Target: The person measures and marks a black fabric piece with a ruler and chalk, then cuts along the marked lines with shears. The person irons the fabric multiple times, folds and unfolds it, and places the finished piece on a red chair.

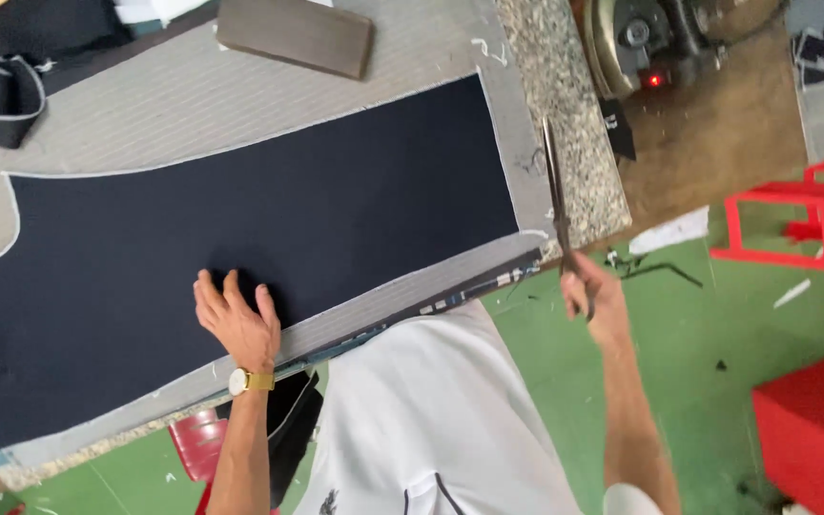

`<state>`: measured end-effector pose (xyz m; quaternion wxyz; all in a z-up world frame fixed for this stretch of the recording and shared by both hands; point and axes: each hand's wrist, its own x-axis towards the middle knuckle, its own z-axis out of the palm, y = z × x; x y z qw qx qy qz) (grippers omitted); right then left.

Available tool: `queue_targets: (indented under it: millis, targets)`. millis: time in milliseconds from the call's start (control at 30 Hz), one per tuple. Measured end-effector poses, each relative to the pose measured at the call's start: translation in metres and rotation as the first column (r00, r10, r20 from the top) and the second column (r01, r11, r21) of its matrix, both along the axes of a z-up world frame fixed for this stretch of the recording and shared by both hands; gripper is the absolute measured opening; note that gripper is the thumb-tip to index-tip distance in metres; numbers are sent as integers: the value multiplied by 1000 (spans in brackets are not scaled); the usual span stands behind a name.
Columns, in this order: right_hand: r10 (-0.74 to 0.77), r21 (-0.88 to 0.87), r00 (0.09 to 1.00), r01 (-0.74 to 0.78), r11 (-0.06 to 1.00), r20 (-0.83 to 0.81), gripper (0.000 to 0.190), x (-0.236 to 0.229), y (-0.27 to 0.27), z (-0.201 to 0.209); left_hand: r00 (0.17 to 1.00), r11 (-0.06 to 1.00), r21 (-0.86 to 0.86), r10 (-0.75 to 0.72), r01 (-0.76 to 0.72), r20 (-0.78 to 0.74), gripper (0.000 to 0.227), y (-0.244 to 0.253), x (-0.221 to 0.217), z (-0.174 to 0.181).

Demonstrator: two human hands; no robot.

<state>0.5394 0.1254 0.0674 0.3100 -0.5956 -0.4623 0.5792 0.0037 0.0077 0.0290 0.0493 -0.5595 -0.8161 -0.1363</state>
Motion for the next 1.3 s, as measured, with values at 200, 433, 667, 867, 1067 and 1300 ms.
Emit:
queue_targets:
  millis: [200,433,667,867,1067,1300]
  targets:
    - [-331,-125,944,327,937,-10,48,-56,-128,10,952,956,75,-291,285,93,39,21,7,-1]
    - [-440,-197,895,445,874,70,30,-102,-167,26,937,940,65,-339,334,81,40,23,4,-10]
    - [-351,-249,896,418,874,271,44,-97,-150,33,938,943,35,-333,331,97,42,20,2,-14]
    - [-326,-240,878,421,875,351,56,-97,-142,29,945,950,45,-312,309,99,42,20,4,-12]
    - [-310,1,850,343,940,426,49,-83,-121,9,957,958,32,-286,285,56,42,22,6,-12]
    - [-54,311,708,-239,920,704,53,-49,24,-31,970,971,24,-240,240,26,41,23,9,-16]
